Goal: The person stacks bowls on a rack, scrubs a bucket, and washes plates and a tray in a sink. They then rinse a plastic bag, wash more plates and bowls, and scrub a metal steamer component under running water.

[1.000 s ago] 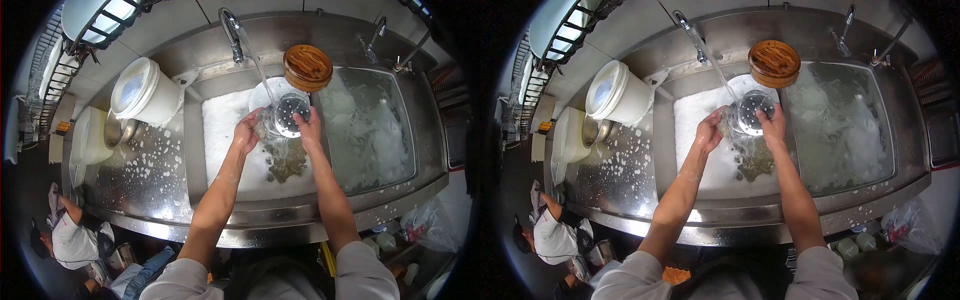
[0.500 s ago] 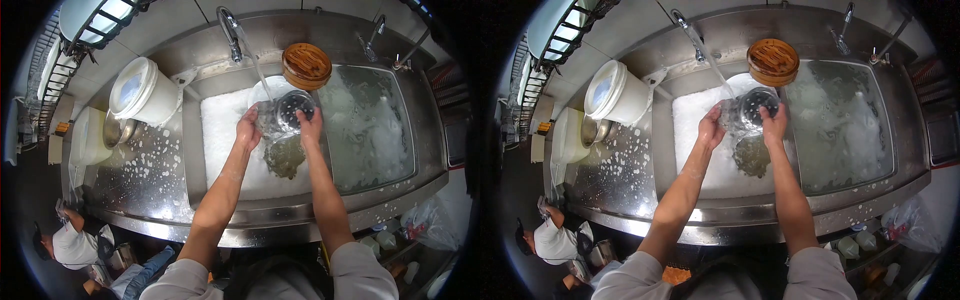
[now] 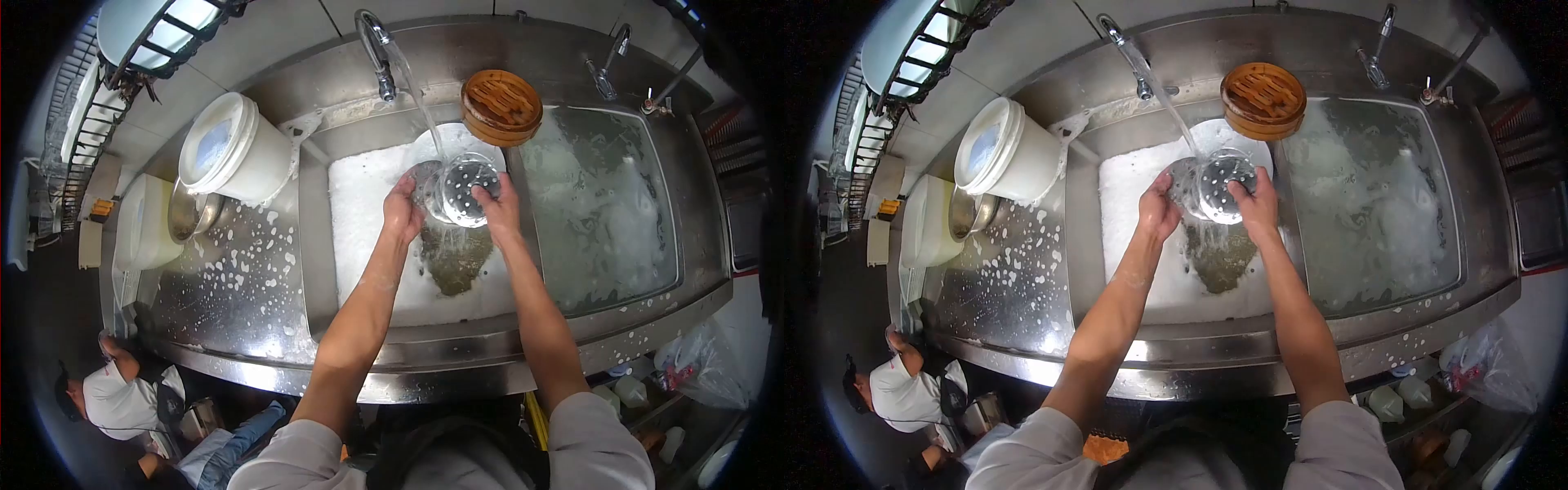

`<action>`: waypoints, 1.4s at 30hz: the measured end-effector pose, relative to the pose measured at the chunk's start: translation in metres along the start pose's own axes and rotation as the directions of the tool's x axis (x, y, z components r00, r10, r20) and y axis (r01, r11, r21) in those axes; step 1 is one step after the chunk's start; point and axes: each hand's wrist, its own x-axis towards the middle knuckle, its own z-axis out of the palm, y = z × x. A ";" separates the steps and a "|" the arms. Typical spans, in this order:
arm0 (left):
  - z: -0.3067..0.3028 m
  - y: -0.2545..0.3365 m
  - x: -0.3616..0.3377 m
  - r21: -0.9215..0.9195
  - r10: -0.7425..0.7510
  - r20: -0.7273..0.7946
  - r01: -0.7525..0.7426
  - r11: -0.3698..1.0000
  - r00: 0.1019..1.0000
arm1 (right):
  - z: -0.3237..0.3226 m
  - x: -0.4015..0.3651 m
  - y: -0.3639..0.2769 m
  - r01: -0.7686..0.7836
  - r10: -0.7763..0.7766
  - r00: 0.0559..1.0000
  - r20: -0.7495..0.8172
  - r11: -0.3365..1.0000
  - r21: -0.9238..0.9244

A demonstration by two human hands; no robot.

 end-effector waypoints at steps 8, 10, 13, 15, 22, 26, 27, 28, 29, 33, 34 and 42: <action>0.024 -0.010 0.006 -0.020 0.006 0.013 -0.006 1.000 1.000 | 0.003 0.017 0.022 -0.003 0.030 0.988 -0.152 0.985 0.172; 0.017 -0.017 0.012 -0.020 0.028 0.012 -0.027 0.999 1.000 | -0.002 0.022 0.021 0.017 0.001 0.993 -0.122 0.988 0.150; 0.011 -0.018 0.015 -0.061 -0.066 0.032 0.068 0.996 0.997 | -0.005 0.018 0.013 -0.002 0.004 0.998 -0.064 1.000 0.019; 0.019 -0.014 0.012 -0.063 -0.105 0.012 0.105 0.992 0.994 | -0.001 0.023 0.024 -0.012 0.033 0.985 -0.169 0.992 0.126; 0.027 -0.009 0.008 -0.024 -0.159 0.078 0.162 0.987 0.984 | -0.004 0.024 0.003 -0.072 0.119 0.982 -0.148 0.954 0.291; 0.023 -0.011 0.008 -0.048 -0.130 0.116 0.136 0.990 0.985 | -0.008 0.020 -0.003 0.019 -0.020 0.999 -0.034 0.999 -0.033; 0.025 -0.012 0.007 -0.050 -0.118 0.113 0.124 0.991 0.987 | -0.007 0.030 0.019 0.018 -0.010 0.994 -0.110 0.997 0.069; 0.025 -0.011 0.008 -0.041 -0.121 0.091 0.125 0.991 0.988 | -0.009 0.030 0.013 0.004 -0.003 0.998 -0.063 1.000 0.018; 0.023 -0.010 0.008 -0.032 -0.124 0.065 0.126 0.991 0.990 | -0.011 0.027 0.000 -0.008 0.008 1.000 -0.013 0.999 -0.034; 0.021 -0.015 0.006 0.039 -0.023 0.072 0.020 0.999 0.997 | -0.009 0.035 0.006 0.016 -0.023 0.982 -0.187 0.999 -0.043; 0.021 -0.015 0.005 0.054 -0.010 0.029 0.009 0.998 1.000 | -0.007 0.039 0.018 0.026 0.000 0.960 -0.279 0.996 0.091; 0.020 -0.009 -0.003 0.002 -0.009 -0.062 0.009 1.000 0.998 | -0.004 0.028 0.007 -0.088 0.094 0.991 -0.091 0.994 0.066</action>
